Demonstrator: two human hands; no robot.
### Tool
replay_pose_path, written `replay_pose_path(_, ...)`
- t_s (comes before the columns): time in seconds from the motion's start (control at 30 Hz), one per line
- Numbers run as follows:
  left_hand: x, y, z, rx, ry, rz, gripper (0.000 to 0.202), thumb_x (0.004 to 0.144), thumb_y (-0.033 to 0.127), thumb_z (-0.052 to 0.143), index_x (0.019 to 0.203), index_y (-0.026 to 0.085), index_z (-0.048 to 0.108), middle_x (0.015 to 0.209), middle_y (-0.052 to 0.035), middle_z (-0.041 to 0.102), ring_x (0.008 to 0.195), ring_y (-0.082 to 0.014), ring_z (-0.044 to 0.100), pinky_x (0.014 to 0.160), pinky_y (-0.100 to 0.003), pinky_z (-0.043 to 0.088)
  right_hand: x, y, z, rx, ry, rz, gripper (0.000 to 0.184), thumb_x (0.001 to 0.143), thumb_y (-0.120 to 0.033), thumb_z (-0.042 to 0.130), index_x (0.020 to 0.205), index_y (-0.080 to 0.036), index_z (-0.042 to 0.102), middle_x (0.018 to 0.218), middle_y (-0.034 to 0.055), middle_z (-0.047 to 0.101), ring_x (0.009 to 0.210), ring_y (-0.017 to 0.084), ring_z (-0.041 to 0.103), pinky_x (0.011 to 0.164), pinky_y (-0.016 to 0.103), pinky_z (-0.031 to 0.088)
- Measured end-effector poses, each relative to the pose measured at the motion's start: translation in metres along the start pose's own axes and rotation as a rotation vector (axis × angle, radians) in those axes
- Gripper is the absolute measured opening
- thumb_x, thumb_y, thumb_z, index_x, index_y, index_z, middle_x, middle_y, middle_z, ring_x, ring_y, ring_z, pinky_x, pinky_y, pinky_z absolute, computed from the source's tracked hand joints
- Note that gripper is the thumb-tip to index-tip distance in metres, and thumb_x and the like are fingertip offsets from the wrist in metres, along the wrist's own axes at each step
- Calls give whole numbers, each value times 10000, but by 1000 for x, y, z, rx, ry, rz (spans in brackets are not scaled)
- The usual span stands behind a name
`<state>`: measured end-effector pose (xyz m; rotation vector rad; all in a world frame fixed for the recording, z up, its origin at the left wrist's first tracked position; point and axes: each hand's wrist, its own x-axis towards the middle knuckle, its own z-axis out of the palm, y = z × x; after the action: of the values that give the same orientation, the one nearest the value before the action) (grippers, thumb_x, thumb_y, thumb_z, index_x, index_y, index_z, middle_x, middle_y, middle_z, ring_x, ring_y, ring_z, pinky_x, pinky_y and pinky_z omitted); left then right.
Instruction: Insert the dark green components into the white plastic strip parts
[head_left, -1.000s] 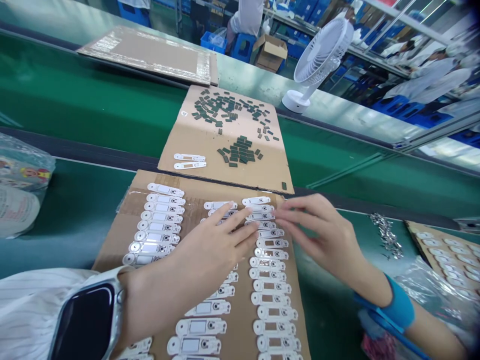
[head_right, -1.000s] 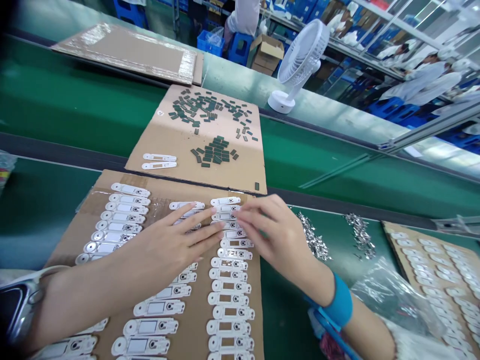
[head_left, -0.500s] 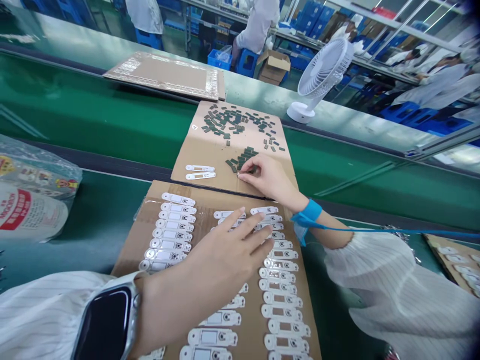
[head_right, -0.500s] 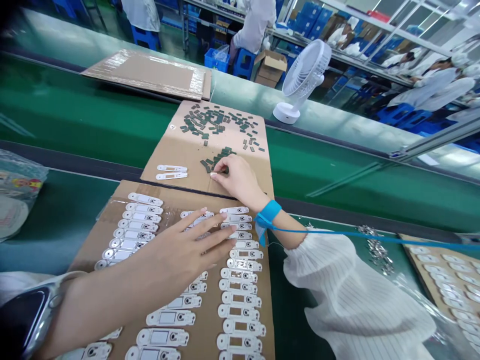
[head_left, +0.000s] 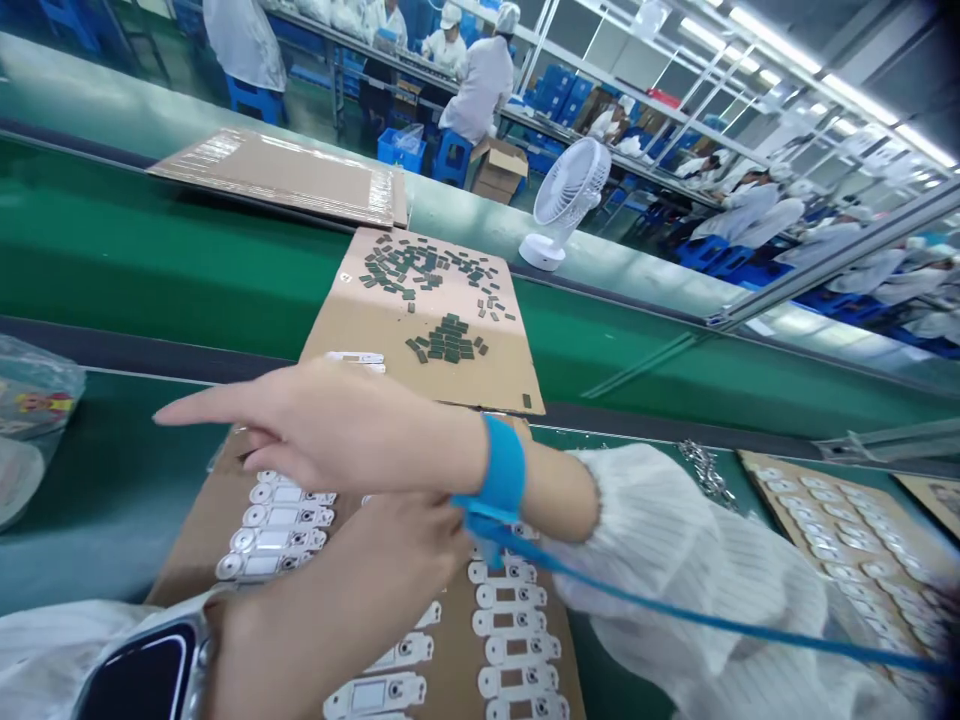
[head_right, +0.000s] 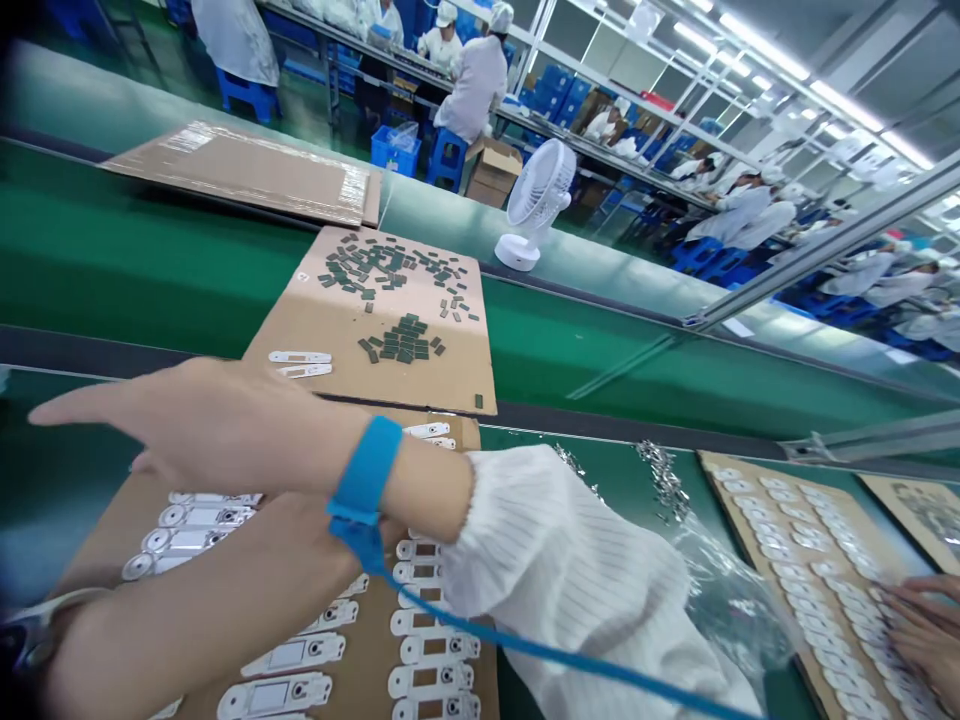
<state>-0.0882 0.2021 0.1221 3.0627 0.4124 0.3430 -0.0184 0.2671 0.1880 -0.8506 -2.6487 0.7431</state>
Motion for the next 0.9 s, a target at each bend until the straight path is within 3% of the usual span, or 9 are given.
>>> replay_pose_path(0.07,0,-1,-2,-9,-15,2,380,894,342,570,1239,192,520,1325,-93,504,1168,-256,515,983,-501,420,7,-2,4,-21,-48,37,617,801,23,520,1381,-143,391,785,-78,702,674,61,626,477,163,441)
replay_pose_path(0.1,0,-1,-4,-3,-21,-1,390,896,354,567,1241,181,514,1323,-101,500,1164,-260,517,975,-510,425,4,-1,4,12,-7,68,619,793,23,549,1375,-128,401,753,-70,699,668,66,633,484,153,455)
replay_pose_path(0.2,0,0,-8,7,-44,-7,380,886,259,562,1253,168,516,1323,-103,522,1197,-255,492,1016,-474,398,-25,3,-1,278,282,194,357,793,-123,673,1141,-108,595,768,-6,703,732,102,673,659,149,549)
replay_pose_path(0.27,1,-1,-12,15,-49,5,396,867,190,534,1260,149,517,1302,-96,557,1209,-258,479,1036,-451,381,-54,6,-6,503,447,319,171,776,-186,698,938,-159,652,788,-8,710,739,118,697,683,195,585)
replay_pose_path(0.43,5,-3,-24,13,-31,33,342,840,96,455,1165,104,562,1248,-110,597,1156,-270,517,933,-408,453,-114,7,-16,788,668,698,180,672,-217,784,815,-175,685,751,7,728,690,136,712,618,183,593)
replay_pose_path(0.5,6,-5,-30,-70,-75,-29,291,806,56,461,1055,130,591,1118,-94,649,1018,-245,586,806,-362,493,-127,3,-16,841,705,753,193,655,-223,805,815,-189,702,727,7,731,680,125,710,597,146,577)
replay_pose_path(0.6,9,-9,-41,-179,-138,-230,218,774,11,449,857,166,578,836,-43,656,746,-200,612,607,-305,456,-139,-5,-15,916,735,771,185,670,-223,806,828,-213,710,734,-1,737,688,116,712,599,120,566)
replay_pose_path(0.77,13,-16,-58,-451,40,-494,283,958,245,309,807,203,544,707,12,598,599,-154,550,502,-270,331,-147,-16,-15,943,733,777,164,695,-207,791,837,-221,709,715,-15,735,650,92,703,585,91,545)
replay_pose_path(0.9,13,-16,-60,-672,117,-543,320,964,398,322,793,222,527,639,58,556,525,-110,470,459,-251,261,-144,-24,-12,887,688,776,148,698,-213,774,822,-205,693,697,-4,732,630,101,700,575,115,560)
